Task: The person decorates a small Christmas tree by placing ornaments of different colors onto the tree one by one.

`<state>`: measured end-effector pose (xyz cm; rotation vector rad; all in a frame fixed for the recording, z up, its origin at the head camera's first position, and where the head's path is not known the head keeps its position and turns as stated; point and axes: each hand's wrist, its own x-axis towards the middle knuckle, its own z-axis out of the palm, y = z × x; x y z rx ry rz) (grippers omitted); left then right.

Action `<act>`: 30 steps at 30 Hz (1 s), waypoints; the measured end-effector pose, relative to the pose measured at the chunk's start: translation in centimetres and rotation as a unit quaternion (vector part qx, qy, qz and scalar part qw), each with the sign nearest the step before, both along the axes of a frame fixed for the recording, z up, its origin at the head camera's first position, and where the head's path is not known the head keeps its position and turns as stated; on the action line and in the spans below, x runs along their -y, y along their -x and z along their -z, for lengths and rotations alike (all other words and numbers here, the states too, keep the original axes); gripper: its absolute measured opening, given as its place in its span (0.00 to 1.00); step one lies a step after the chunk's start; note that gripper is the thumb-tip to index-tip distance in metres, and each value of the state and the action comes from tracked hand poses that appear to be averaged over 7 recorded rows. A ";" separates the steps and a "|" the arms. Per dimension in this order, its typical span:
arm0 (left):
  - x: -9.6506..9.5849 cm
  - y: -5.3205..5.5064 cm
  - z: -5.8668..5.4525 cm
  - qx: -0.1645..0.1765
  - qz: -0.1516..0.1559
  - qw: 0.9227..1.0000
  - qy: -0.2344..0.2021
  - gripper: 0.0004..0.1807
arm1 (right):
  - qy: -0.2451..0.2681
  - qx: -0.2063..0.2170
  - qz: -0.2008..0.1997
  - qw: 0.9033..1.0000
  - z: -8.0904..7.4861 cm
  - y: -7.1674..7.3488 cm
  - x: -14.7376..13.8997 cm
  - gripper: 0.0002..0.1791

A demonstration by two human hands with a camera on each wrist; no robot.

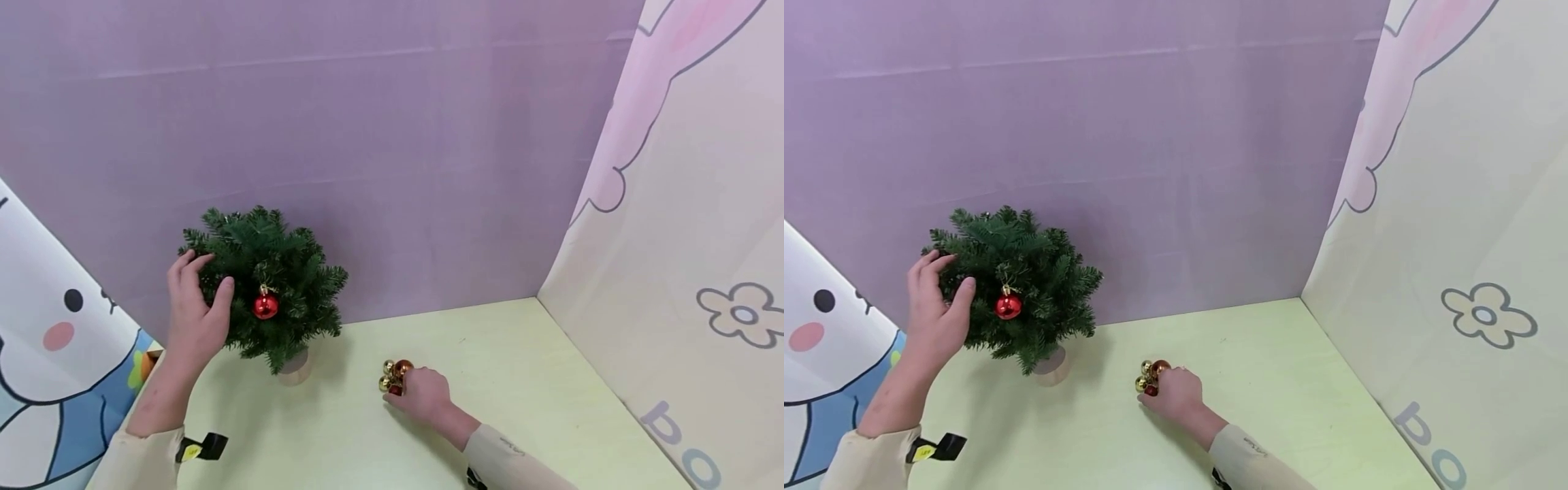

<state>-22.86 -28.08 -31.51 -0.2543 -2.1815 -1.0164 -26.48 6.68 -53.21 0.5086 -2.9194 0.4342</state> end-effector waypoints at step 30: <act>0.3 -0.3 0.1 0.014 0.000 1.000 0.017 0.29 | 0.043 0.018 0.026 0.999 0.4 0.2 -0.7 0.20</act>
